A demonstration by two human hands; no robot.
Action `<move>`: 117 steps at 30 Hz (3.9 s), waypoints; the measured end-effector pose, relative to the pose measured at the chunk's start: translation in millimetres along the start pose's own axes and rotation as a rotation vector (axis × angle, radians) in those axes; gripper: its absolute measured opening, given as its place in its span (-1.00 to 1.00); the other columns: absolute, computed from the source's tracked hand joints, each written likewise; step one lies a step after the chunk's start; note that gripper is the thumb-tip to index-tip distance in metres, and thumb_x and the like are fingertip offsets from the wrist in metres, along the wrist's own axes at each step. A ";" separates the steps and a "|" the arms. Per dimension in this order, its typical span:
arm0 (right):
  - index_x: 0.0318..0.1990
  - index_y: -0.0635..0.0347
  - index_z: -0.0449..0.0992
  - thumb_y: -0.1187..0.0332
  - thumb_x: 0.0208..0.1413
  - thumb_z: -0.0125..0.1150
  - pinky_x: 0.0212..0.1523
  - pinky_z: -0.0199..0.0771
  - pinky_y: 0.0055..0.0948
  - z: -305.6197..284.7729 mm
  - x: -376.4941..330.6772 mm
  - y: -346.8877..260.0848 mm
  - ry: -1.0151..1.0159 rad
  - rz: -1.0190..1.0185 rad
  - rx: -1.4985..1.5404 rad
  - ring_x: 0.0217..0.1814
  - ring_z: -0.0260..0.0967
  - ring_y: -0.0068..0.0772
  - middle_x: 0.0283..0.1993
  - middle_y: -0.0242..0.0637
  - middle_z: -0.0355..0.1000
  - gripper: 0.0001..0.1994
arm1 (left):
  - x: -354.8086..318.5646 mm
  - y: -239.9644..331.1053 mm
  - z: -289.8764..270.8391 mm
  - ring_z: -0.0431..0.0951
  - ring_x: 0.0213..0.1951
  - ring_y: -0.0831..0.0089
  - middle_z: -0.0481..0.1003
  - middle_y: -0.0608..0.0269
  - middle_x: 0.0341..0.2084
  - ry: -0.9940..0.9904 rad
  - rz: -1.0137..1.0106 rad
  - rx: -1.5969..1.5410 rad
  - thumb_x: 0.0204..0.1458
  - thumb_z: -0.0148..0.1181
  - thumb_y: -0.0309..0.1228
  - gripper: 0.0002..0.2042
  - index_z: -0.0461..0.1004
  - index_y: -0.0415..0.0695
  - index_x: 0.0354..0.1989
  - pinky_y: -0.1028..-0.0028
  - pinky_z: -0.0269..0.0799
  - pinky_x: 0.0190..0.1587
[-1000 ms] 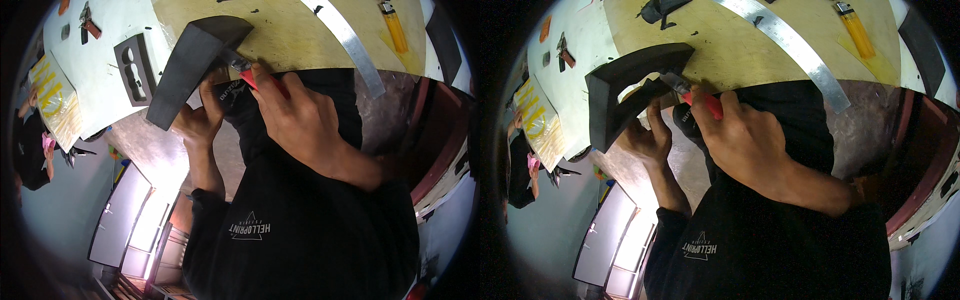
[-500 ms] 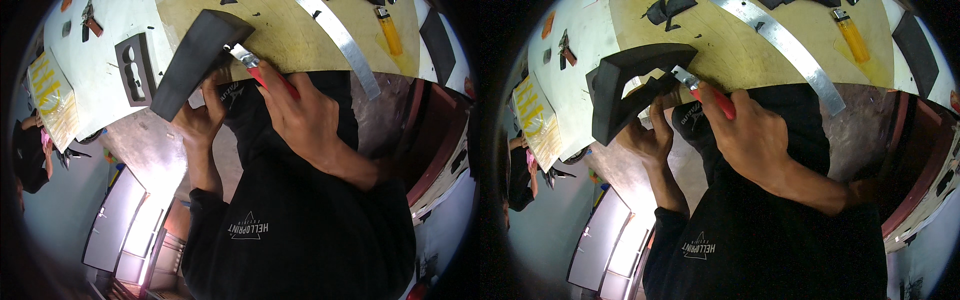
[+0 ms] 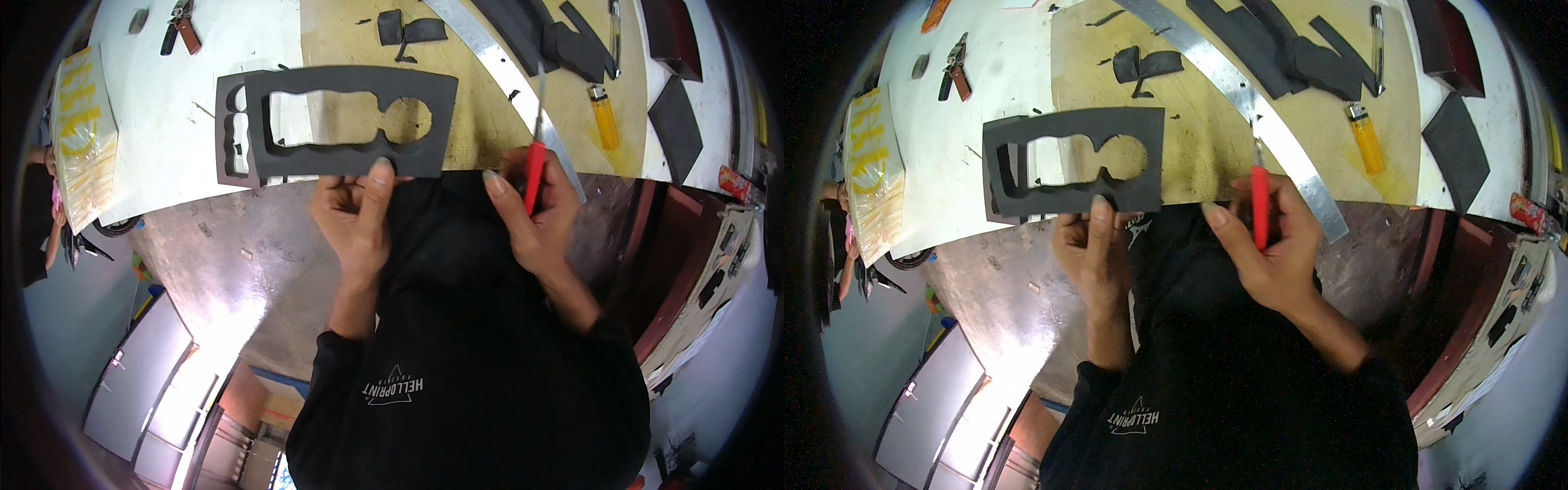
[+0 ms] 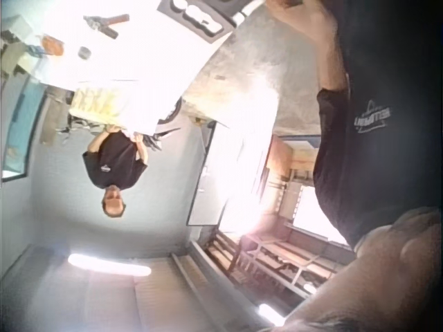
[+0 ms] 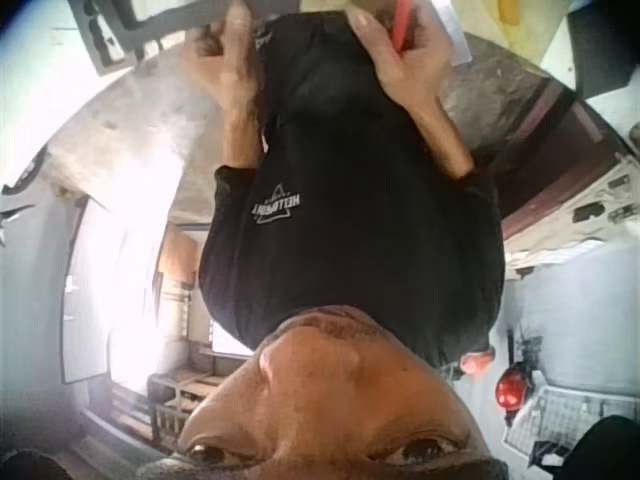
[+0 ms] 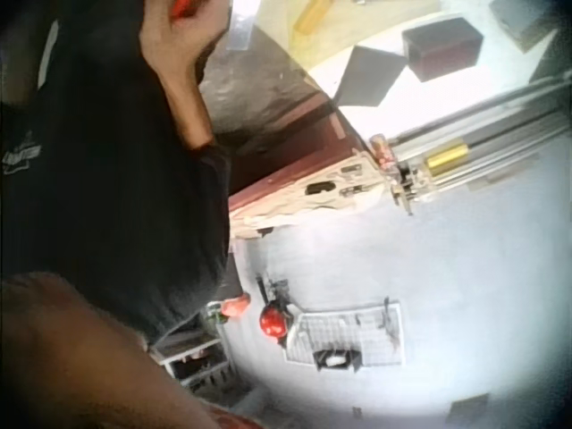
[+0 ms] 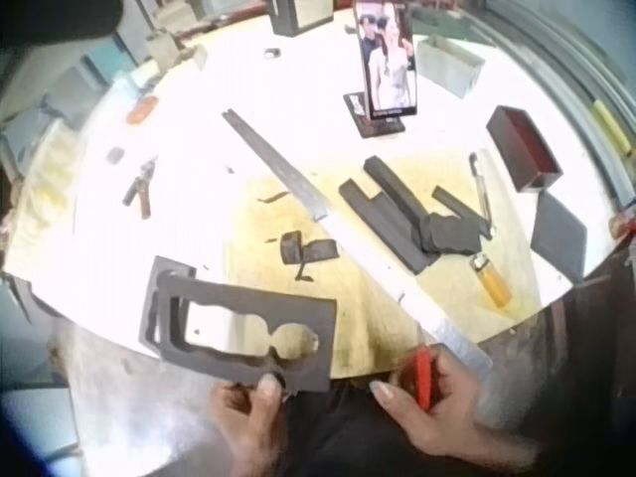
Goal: The person uses a utility knife to trim and shape a black foam piece with a cutout, then uses a lighter to heat and smooth the edges. The person repeatedly inspects the foam piece while working at a cluttered workbench.
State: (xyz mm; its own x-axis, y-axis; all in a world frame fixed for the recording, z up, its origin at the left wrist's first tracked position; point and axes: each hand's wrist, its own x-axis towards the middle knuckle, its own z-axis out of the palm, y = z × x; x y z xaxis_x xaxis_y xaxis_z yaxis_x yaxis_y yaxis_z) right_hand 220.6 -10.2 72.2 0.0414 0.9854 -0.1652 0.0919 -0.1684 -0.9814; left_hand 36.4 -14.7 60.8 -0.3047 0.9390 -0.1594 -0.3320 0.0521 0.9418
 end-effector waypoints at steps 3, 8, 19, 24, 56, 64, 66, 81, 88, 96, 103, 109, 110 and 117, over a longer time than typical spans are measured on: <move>-0.04 0.33 0.34 0.44 0.08 0.30 -0.53 0.22 -0.70 12.7 15.6 -11.3 -0.086 0.113 0.258 -0.53 0.22 -0.76 -0.31 -0.32 0.42 -0.66 | -7.5 1.9 8.1 0.59 -0.26 0.34 0.50 -0.01 -0.22 0.017 0.004 -0.015 0.16 0.14 -0.47 -0.75 0.36 -0.39 -0.09 0.34 0.62 -0.23; 0.06 0.27 0.26 0.50 0.12 0.21 -0.72 0.15 -0.72 16.7 38.7 -19.7 -0.350 0.328 0.688 -0.70 0.14 -0.77 -0.22 -0.21 0.45 -0.63 | -15.1 2.1 8.1 0.59 -0.22 0.32 0.49 -0.04 -0.17 -0.041 0.005 -0.119 0.17 0.11 -0.47 -0.73 0.33 -0.39 -0.04 0.32 0.63 -0.17; 0.07 0.31 0.27 0.55 0.02 0.28 -0.67 0.22 -0.68 16.4 43.6 -22.3 -0.429 0.262 0.717 -0.61 0.23 -0.68 -0.14 -0.16 0.43 -0.55 | -19.7 -5.7 13.6 0.55 -0.09 0.33 0.46 0.02 -0.11 -0.029 -0.016 -0.388 0.15 0.10 -0.59 -0.67 0.24 -0.36 0.07 0.26 0.55 -0.01; -0.14 0.37 0.45 0.61 -0.12 0.30 -0.25 0.52 -0.43 16.4 34.4 -22.9 -0.301 -0.401 0.071 -0.29 0.50 -0.31 -0.16 -0.09 0.46 -0.68 | -11.4 -8.9 9.7 0.42 0.10 0.18 0.30 -0.07 0.13 -0.104 -0.018 -0.551 0.20 0.13 -0.22 -0.28 -0.12 -0.32 0.36 0.17 0.39 0.14; 0.00 0.40 0.39 0.51 0.05 0.34 -0.08 0.42 -0.57 33.1 25.8 -17.7 -0.219 0.114 0.252 -0.14 0.41 -0.56 -0.18 -0.27 0.48 -0.63 | -1.9 5.5 -17.0 0.51 0.01 0.29 0.47 -0.07 -0.04 -0.154 0.128 -0.144 0.11 0.26 -0.23 -0.38 0.18 -0.42 0.19 0.36 0.37 0.11; 0.09 0.35 0.24 0.47 0.12 0.27 -0.21 0.38 -0.61 37.0 20.2 -10.7 -0.182 0.084 0.084 -0.25 0.34 -0.64 -0.25 -0.31 0.43 -0.57 | 12.8 24.9 -37.7 0.58 -0.33 0.42 0.57 0.08 -0.35 0.253 0.483 0.708 -0.06 0.38 -0.54 -0.61 0.47 -0.35 -0.02 0.52 0.44 -0.25; 0.11 0.32 0.19 0.45 0.15 0.23 -0.27 0.34 -0.63 26.4 16.6 -3.8 -0.191 0.127 0.040 -0.31 0.29 -0.66 -0.29 -0.34 0.39 -0.56 | 25.2 32.0 -44.5 0.59 -0.38 0.34 0.56 0.05 -0.37 0.228 0.707 0.957 -0.13 0.43 -0.52 -0.58 0.47 -0.31 -0.05 0.51 0.46 -0.29; 0.08 0.37 0.24 0.33 0.28 0.01 -0.28 0.45 -0.18 43.9 0.6 6.5 -0.591 -0.007 -0.103 -0.27 0.50 0.09 -0.30 0.14 0.44 -0.67 | 32.7 -3.1 -60.6 0.57 -0.32 0.16 0.52 -0.08 -0.25 0.040 0.915 1.101 -0.18 0.40 -0.65 -0.39 0.34 -0.21 0.13 0.37 0.49 -0.29; 0.00 0.37 0.29 0.38 0.26 0.04 -0.28 0.48 -0.22 52.2 -1.5 19.3 -0.483 -0.219 -0.026 -0.23 0.51 0.08 -0.24 0.14 0.45 -0.74 | 34.1 -15.1 -73.2 0.57 -0.18 0.14 0.48 -0.08 -0.15 0.020 0.872 1.017 -0.18 0.39 -0.65 -0.39 0.30 -0.29 0.12 0.33 0.49 -0.13; -0.01 0.43 0.33 0.43 0.23 0.08 -0.23 0.51 -0.25 71.0 -0.7 23.1 -0.491 -0.223 0.026 -0.17 0.52 0.09 -0.19 0.11 0.46 -0.73 | 32.2 -17.0 -89.8 0.50 -0.02 0.21 0.37 -0.08 0.03 -0.142 0.815 1.034 -0.14 0.34 -0.73 -0.28 0.13 -0.23 0.24 0.37 0.46 -0.04; -0.02 0.42 0.34 0.42 0.22 0.08 -0.30 0.53 -0.21 71.4 -0.7 22.7 -0.490 -0.219 -0.046 -0.24 0.51 0.13 -0.22 0.12 0.46 -0.74 | 38.2 -20.7 -83.8 0.55 -0.13 0.16 0.42 -0.09 -0.04 -0.062 0.885 1.018 -0.18 0.41 -0.68 -0.33 0.22 -0.32 0.17 0.34 0.51 -0.11; -0.03 0.39 0.38 0.42 0.21 0.10 -0.40 0.52 -0.19 64.3 -1.0 18.2 -0.491 -0.227 -0.186 -0.35 0.50 0.09 -0.29 0.09 0.45 -0.75 | 39.7 -20.0 -83.6 0.55 -0.09 0.16 0.42 -0.11 -0.01 -0.057 0.911 1.036 -0.16 0.40 -0.66 -0.34 0.22 -0.36 0.16 0.32 0.51 -0.05; -0.03 0.39 0.38 0.41 0.21 0.10 -0.42 0.52 -0.20 65.5 0.3 16.6 -0.509 -0.232 -0.213 -0.37 0.49 0.08 -0.31 0.08 0.45 -0.74 | 39.3 -21.7 -83.0 0.55 -0.08 0.16 0.42 -0.11 -0.02 -0.040 0.901 1.023 -0.16 0.40 -0.66 -0.34 0.22 -0.36 0.16 0.32 0.51 -0.04; 0.00 0.38 0.38 0.36 0.21 0.10 -0.54 0.50 -0.28 63.2 1.0 11.7 -0.527 -0.272 -0.366 -0.49 0.48 -0.01 -0.38 0.02 0.41 -0.70 | 37.9 -23.7 -82.5 0.56 -0.08 0.11 0.44 -0.12 -0.03 -0.027 0.938 1.049 -0.16 0.37 -0.67 -0.37 0.23 -0.39 0.15 0.29 0.50 -0.01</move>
State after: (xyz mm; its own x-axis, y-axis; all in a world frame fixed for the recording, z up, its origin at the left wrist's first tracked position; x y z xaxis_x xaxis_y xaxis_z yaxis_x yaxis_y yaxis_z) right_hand 158.9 -9.6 54.4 -0.5108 0.8590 -0.0349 0.3641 0.1794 -0.9139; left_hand -41.0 -8.4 8.0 -0.0176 0.7708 0.6369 0.7972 -0.3737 0.4742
